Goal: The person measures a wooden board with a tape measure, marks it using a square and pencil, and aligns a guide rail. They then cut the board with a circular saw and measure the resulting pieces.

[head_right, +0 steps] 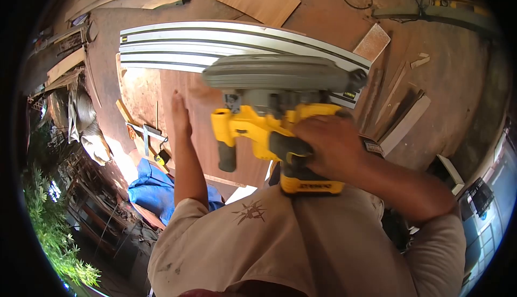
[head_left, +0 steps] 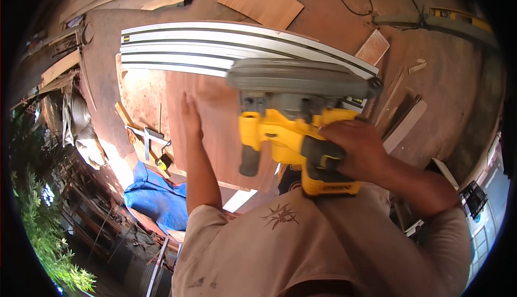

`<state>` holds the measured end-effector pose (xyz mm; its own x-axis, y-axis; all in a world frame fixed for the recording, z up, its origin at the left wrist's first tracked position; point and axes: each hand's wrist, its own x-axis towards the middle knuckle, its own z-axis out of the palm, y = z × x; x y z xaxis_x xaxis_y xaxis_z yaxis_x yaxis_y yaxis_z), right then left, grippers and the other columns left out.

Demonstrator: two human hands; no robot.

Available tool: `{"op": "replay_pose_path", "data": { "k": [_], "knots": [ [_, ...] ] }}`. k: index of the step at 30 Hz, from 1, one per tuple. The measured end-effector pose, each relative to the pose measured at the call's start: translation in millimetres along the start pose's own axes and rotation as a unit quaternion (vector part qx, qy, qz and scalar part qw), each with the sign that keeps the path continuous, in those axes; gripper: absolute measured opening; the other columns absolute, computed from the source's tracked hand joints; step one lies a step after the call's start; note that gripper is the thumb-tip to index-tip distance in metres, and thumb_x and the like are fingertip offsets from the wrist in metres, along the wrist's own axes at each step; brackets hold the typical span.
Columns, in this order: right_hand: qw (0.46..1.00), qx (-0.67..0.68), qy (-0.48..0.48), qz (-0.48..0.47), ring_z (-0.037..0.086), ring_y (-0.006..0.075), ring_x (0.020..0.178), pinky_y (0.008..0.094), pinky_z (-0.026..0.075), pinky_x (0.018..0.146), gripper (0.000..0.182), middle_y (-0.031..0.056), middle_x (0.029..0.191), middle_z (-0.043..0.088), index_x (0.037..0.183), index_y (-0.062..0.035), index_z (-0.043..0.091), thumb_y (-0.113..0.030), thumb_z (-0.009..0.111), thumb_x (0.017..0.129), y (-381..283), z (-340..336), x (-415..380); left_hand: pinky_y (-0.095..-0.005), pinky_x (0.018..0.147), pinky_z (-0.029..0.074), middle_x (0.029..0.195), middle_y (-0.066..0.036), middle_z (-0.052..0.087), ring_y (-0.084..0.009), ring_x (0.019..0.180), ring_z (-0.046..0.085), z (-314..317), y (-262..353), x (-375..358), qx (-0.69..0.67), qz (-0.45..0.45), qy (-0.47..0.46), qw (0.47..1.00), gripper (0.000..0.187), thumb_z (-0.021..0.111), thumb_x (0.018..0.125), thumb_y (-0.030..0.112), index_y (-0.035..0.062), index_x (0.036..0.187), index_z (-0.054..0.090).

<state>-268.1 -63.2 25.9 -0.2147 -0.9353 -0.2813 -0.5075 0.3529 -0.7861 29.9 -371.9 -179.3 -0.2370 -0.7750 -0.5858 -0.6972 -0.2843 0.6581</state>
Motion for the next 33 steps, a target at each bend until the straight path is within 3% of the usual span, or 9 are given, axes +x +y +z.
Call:
{"op": "replay_pose_path", "data": {
  "k": [6,21,23,26,27,30,31,32,33],
  "knots": [
    [0.995,0.078,-0.042,-0.037,0.063,0.0297,0.091,0.0413,0.050,0.075,0.038,0.0107,0.093,0.065,0.099,-0.0064,0.061,-0.014,0.074,0.064,-52,92,65,-0.0504,0.110,0.027,0.154,-0.017,0.024,-0.0357,0.140,0.027,-117,34,-37,-0.168,-0.067,0.013,0.983,0.072,0.026,0.096,0.063,0.0150,0.150,0.025],
    [0.978,0.139,-0.156,0.002,0.063,0.0321,0.098,0.0418,0.050,0.082,0.024,0.0163,0.100,0.065,0.097,-0.0016,0.061,-0.009,0.062,0.074,-89,242,106,-0.0492,0.112,0.025,0.154,-0.016,0.025,-0.0348,0.140,0.026,-149,46,81,0.140,-0.032,-0.039,0.989,0.076,0.042,0.093,0.060,0.0116,0.149,0.027],
    [0.972,0.138,-0.189,-0.016,0.062,0.0324,0.099,0.0411,0.050,0.084,0.026,0.0169,0.102,0.064,0.101,-0.0007,0.060,-0.011,0.059,0.078,-84,245,107,-0.0435,0.101,0.037,0.136,-0.016,0.046,-0.0294,0.123,0.046,-146,19,139,0.259,0.004,-0.022,0.966,0.075,0.049,0.089,0.061,0.0070,0.141,0.040],
    [0.966,0.132,-0.197,-0.101,0.061,0.0312,0.103,0.0401,0.049,0.086,0.031,0.0178,0.105,0.062,0.105,0.0006,0.058,-0.015,0.061,0.079,-71,238,106,-0.0371,0.084,0.042,0.105,-0.008,0.052,-0.0196,0.094,0.047,-116,18,173,0.293,-0.066,-0.042,0.953,0.068,0.054,0.087,0.062,0.0054,0.125,0.053],
    [0.964,0.169,-0.136,-0.154,0.059,0.0297,0.107,0.0390,0.049,0.087,0.035,0.0165,0.108,0.061,0.107,-0.0009,0.057,-0.020,0.063,0.079,-59,237,100,-0.0316,0.073,0.038,0.084,-0.001,0.041,-0.0145,0.077,0.037,-101,24,171,0.275,-0.090,-0.056,0.956,0.058,0.056,0.086,0.061,0.0081,0.110,0.058],
    [0.936,0.250,0.062,-0.242,0.059,0.0309,0.096,0.0379,0.048,0.085,0.021,0.0104,0.096,0.060,0.097,-0.0028,0.059,-0.019,0.063,0.084,5,168,102,-0.0361,0.076,0.046,0.099,-0.008,0.058,-0.0201,0.088,0.053,-83,10,184,0.294,-0.064,-0.054,0.952,0.074,0.063,0.082,0.062,0.0002,0.123,0.055],
    [0.976,0.106,0.095,-0.168,0.059,0.0303,0.095,0.0377,0.047,0.083,0.017,0.0108,0.093,0.060,0.095,-0.0030,0.061,-0.017,0.063,0.085,89,123,108,-0.0386,0.077,0.047,0.107,-0.010,0.057,-0.0223,0.094,0.054,-79,6,194,0.292,-0.096,-0.077,0.948,0.078,0.066,0.080,0.060,-0.0015,0.126,0.052],
    [0.945,0.285,0.155,0.041,0.059,0.0316,0.092,0.0402,0.047,0.082,0.019,0.0121,0.094,0.063,0.099,-0.0036,0.063,-0.017,0.063,0.085,135,96,105,-0.0410,0.078,0.048,0.115,-0.012,0.057,-0.0245,0.100,0.054,-80,12,196,0.288,-0.125,-0.098,0.944,0.082,0.070,0.078,0.058,-0.0033,0.129,0.050],
    [0.965,-0.020,0.258,0.041,0.059,0.0322,0.093,0.0421,0.047,0.083,0.026,0.0141,0.100,0.063,0.102,-0.0042,0.063,-0.023,0.065,0.085,178,77,110,-0.0241,0.042,0.033,0.066,0.000,0.053,-0.0082,0.051,0.044,-61,27,174,0.204,-0.046,-0.037,0.977,0.045,0.078,0.078,0.042,0.0007,0.088,0.063]
  ]
}}
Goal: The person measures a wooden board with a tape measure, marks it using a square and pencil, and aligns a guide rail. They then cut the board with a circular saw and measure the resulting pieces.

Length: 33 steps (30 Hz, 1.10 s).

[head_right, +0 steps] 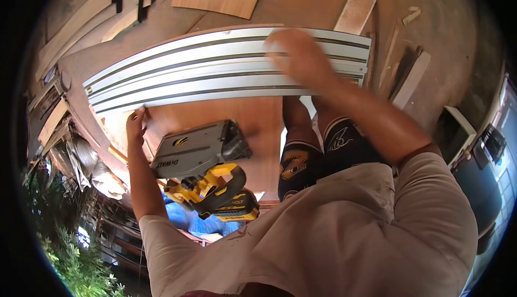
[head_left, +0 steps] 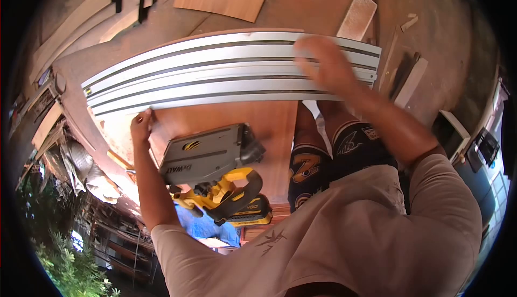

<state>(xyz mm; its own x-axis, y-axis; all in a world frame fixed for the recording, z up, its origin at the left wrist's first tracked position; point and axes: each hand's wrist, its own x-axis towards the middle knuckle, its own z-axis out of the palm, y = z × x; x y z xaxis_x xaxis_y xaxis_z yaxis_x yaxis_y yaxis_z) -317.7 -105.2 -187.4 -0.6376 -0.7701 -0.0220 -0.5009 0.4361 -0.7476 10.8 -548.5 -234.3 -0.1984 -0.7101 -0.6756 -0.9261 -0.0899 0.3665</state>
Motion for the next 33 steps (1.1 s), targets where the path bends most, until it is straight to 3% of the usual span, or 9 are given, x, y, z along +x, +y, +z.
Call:
{"op": "replay_pose_path", "data": {
  "k": [1,4,6,7,10,12,19,33],
  "knots": [
    [0.988,-0.120,-0.036,0.090,0.059,0.0319,0.099,0.0414,0.046,0.086,0.032,0.0155,0.106,0.063,0.105,-0.0037,0.063,-0.029,0.065,0.086,25,-14,7,-0.0237,0.042,0.033,0.065,0.000,0.052,-0.0074,0.050,0.044,4,3,0,0.017,-0.011,0.027,0.999,0.042,0.079,0.077,0.040,0.0025,0.089,0.064],
    [0.986,-0.130,-0.058,0.083,0.061,0.0309,0.095,0.0389,0.047,0.082,0.030,0.0152,0.101,0.065,0.103,-0.0031,0.063,-0.029,0.065,0.088,84,-15,13,-0.0235,0.042,0.035,0.081,-0.005,0.059,-0.0089,0.054,0.049,4,8,-1,0.010,-0.038,0.022,0.999,0.055,0.080,0.076,0.036,-0.0003,0.110,0.056],
    [0.955,-0.014,-0.243,0.167,0.063,0.0279,0.082,0.0365,0.048,0.073,0.026,0.0136,0.091,0.067,0.099,-0.0025,0.062,-0.027,0.064,0.090,86,-21,30,-0.0243,0.046,0.040,0.099,-0.010,0.060,-0.0129,0.065,0.054,-1,6,2,-0.012,-0.054,0.004,0.998,0.076,0.081,0.075,0.035,-0.0017,0.129,0.042],
    [0.953,-0.012,-0.248,0.171,0.063,0.0279,0.082,0.0365,0.048,0.073,0.026,0.0136,0.091,0.067,0.099,-0.0025,0.062,-0.027,0.064,0.090,88,-21,35,-0.0267,0.054,0.045,0.103,-0.010,0.059,-0.0159,0.078,0.057,-5,1,8,-0.005,-0.061,-0.003,0.998,0.076,0.081,0.075,0.036,-0.0002,0.129,0.043],
    [0.942,0.098,-0.300,0.112,0.060,0.0210,0.072,0.0337,0.047,0.066,0.024,0.0108,0.082,0.065,0.094,-0.0022,0.062,-0.026,0.062,0.091,100,-17,47,-0.0330,0.070,0.049,0.114,-0.012,0.056,-0.0213,0.097,0.055,-8,-2,9,-0.017,-0.075,-0.010,0.997,0.076,0.079,0.077,0.037,0.0012,0.132,0.041],
    [0.924,0.104,-0.343,0.135,0.056,0.0166,0.071,0.0314,0.045,0.066,0.023,0.0084,0.079,0.063,0.092,-0.0016,0.062,-0.025,0.061,0.091,102,-11,50,-0.0349,0.072,0.050,0.116,-0.013,0.056,-0.0226,0.100,0.055,-10,-5,13,0.006,-0.080,-0.011,0.997,0.077,0.079,0.078,0.038,0.0013,0.133,0.040],
    [0.915,0.122,-0.349,0.159,0.056,0.0134,0.072,0.0296,0.046,0.069,0.023,0.0047,0.077,0.063,0.095,-0.0016,0.065,-0.025,0.062,0.092,105,-10,51,-0.0420,0.080,0.050,0.127,-0.018,0.051,-0.0273,0.109,0.052,-12,0,11,0.042,-0.085,-0.012,0.995,0.080,0.076,0.080,0.041,-0.0001,0.136,0.036],
    [0.909,0.164,-0.339,0.179,0.055,0.0095,0.071,0.0275,0.046,0.068,0.024,0.0014,0.075,0.063,0.093,-0.0016,0.066,-0.025,0.062,0.092,105,-9,52,-0.0420,0.078,0.049,0.125,-0.017,0.051,-0.0249,0.110,0.050,-15,-3,15,0.041,-0.086,-0.017,0.995,0.083,0.077,0.079,0.041,0.0005,0.137,0.034]
  ]
}}
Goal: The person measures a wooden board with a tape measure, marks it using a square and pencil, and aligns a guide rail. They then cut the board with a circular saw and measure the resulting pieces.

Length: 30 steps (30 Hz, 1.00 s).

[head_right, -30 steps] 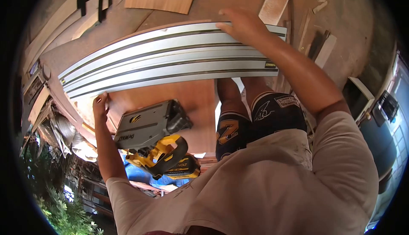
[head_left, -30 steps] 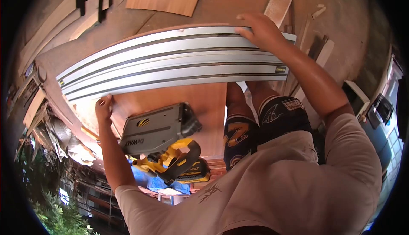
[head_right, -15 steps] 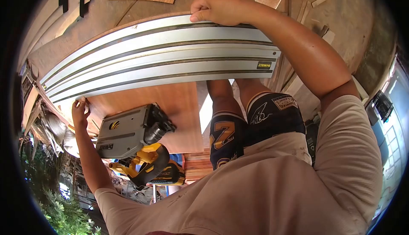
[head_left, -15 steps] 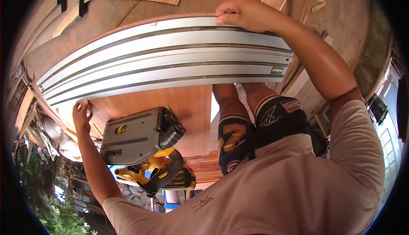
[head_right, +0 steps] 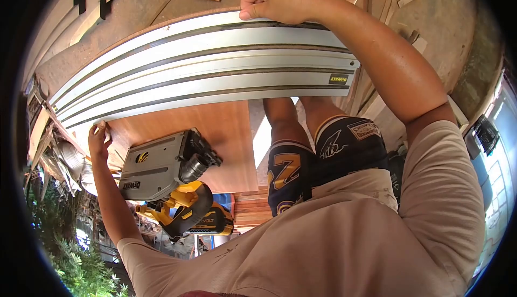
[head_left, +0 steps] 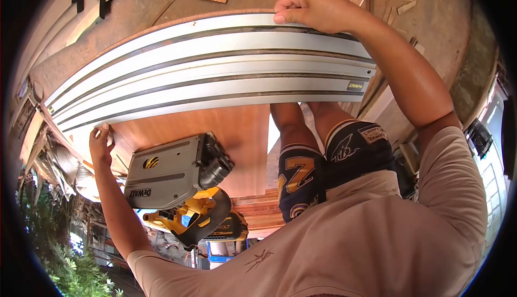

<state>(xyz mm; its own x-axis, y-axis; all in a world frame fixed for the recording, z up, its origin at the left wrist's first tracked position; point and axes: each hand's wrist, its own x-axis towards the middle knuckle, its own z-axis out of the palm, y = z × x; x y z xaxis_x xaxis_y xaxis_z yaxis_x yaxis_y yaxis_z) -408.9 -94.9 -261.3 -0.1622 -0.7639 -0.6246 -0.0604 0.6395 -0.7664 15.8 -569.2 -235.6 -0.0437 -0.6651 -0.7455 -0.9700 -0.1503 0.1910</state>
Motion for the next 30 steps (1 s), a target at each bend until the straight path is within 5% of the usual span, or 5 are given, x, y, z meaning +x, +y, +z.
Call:
{"op": "replay_pose_path", "data": {
  "k": [19,30],
  "knots": [
    [0.999,0.009,0.032,-0.039,0.059,0.0141,0.065,0.0304,0.046,0.062,0.023,0.0070,0.072,0.065,0.087,-0.0024,0.067,-0.026,0.065,0.089,6,4,-1,-0.0457,0.081,0.048,0.127,-0.019,0.049,-0.0287,0.115,0.048,2,1,-2,-0.005,-0.004,0.003,1.000,0.085,0.077,0.079,0.039,-0.0004,0.139,0.031],
    [1.000,-0.002,-0.003,0.001,0.053,0.0080,0.069,0.0255,0.045,0.065,0.021,0.0001,0.074,0.061,0.091,-0.0005,0.065,-0.021,0.062,0.092,1,1,1,-0.0458,0.081,0.047,0.130,-0.021,0.048,-0.0302,0.114,0.049,4,4,-4,-0.013,-0.005,0.003,1.000,0.083,0.077,0.080,0.037,-0.0012,0.139,0.032]
  ]
}}
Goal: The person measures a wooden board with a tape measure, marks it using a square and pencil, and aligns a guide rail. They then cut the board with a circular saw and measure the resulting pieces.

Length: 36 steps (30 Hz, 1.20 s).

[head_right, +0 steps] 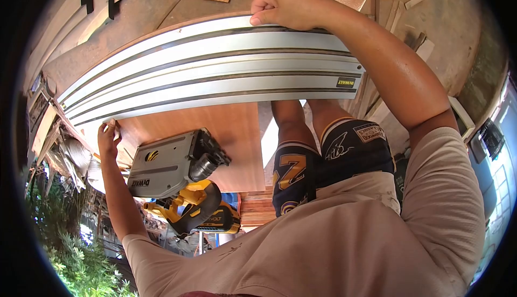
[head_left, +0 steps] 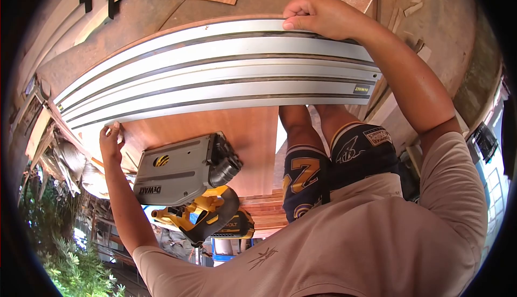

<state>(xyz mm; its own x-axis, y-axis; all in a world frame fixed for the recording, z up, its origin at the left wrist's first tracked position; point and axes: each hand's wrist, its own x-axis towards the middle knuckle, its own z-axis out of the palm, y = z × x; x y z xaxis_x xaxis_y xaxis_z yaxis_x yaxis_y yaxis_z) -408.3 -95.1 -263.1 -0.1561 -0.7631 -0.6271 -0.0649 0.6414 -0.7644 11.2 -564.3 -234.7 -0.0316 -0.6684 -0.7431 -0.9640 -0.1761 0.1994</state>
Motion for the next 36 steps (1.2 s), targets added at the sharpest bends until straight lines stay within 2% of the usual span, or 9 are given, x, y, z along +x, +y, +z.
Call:
{"op": "replay_pose_path", "data": {
  "k": [19,31,36],
  "knots": [
    [1.000,0.008,-0.014,0.009,0.051,0.0064,0.068,0.0252,0.044,0.063,0.020,-0.0020,0.071,0.059,0.088,-0.0004,0.064,-0.020,0.062,0.092,3.5,-1.6,3.0,-0.0425,0.078,0.048,0.122,-0.017,0.053,-0.0263,0.107,0.053,0.8,0.1,-1.8,-0.003,0.002,0.004,1.000,0.081,0.077,0.080,0.036,-0.0005,0.137,0.034],
    [1.000,-0.002,-0.002,-0.009,0.054,0.0094,0.068,0.0270,0.045,0.064,0.021,0.0014,0.072,0.061,0.089,-0.0012,0.065,-0.022,0.064,0.090,2.8,-2.8,2.9,-0.0461,0.080,0.048,0.128,-0.020,0.048,-0.0309,0.110,0.050,1.0,-2.2,0.3,-0.009,0.005,0.010,1.000,0.081,0.076,0.081,0.037,-0.0014,0.138,0.033],
    [1.000,-0.007,-0.005,-0.002,0.055,0.0095,0.069,0.0271,0.045,0.064,0.021,0.0018,0.073,0.061,0.089,-0.0011,0.065,-0.022,0.064,0.091,0.5,-2.5,2.0,-0.0456,0.080,0.048,0.128,-0.020,0.049,-0.0298,0.110,0.050,1.9,0.8,-2.2,-0.008,0.004,0.007,1.000,0.081,0.076,0.081,0.036,-0.0011,0.138,0.033]
  ]
}}
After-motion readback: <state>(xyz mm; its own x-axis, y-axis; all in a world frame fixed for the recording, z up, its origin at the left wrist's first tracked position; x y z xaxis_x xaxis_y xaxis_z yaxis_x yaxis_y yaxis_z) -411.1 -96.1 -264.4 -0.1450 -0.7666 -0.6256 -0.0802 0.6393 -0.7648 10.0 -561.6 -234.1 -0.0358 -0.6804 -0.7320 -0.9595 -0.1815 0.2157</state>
